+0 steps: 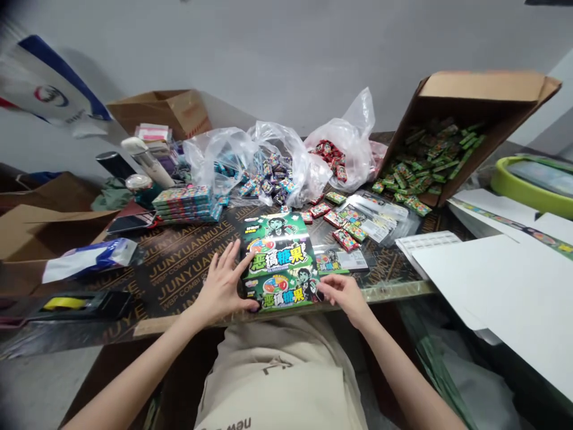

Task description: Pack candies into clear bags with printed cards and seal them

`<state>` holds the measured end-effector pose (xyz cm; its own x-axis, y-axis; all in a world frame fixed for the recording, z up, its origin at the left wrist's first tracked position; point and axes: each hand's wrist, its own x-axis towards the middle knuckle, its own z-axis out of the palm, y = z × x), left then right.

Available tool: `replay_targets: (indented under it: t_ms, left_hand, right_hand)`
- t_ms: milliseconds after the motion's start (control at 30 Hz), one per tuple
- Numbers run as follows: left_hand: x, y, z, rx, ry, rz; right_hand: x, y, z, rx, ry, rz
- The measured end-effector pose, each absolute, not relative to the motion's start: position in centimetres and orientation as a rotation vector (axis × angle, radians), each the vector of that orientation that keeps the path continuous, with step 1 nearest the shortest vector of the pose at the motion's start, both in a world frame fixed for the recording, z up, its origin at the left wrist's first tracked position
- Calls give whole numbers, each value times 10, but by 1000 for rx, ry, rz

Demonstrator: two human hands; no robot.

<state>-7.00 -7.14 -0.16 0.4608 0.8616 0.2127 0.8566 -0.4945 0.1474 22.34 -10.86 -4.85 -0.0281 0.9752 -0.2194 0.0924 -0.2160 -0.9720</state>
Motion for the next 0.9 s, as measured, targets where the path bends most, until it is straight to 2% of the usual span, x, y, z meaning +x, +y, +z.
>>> replay_targets:
  t_ms: [133,267,367,633,900]
  left_hand:
    - [-71,-72,-23,2611,1630,594]
    - [-66,-68,-34,2478,1561,802]
    - [-63,-64,-38,2307,1554,791]
    - [-67,-64,-37,2320,1591,716]
    - [-67,-64,-45,2337,1701,636]
  right_hand:
    - [216,-102,-58,-1389,-1377,1173]
    - [206,-95,-66,-1434,-1523,496]
    - [202,-91,-72,-1400,-1543,210]
    - [200,-92,-74,-1363,-1617,-7]
    - [191,-100,-55,-1361,-1632,-2]
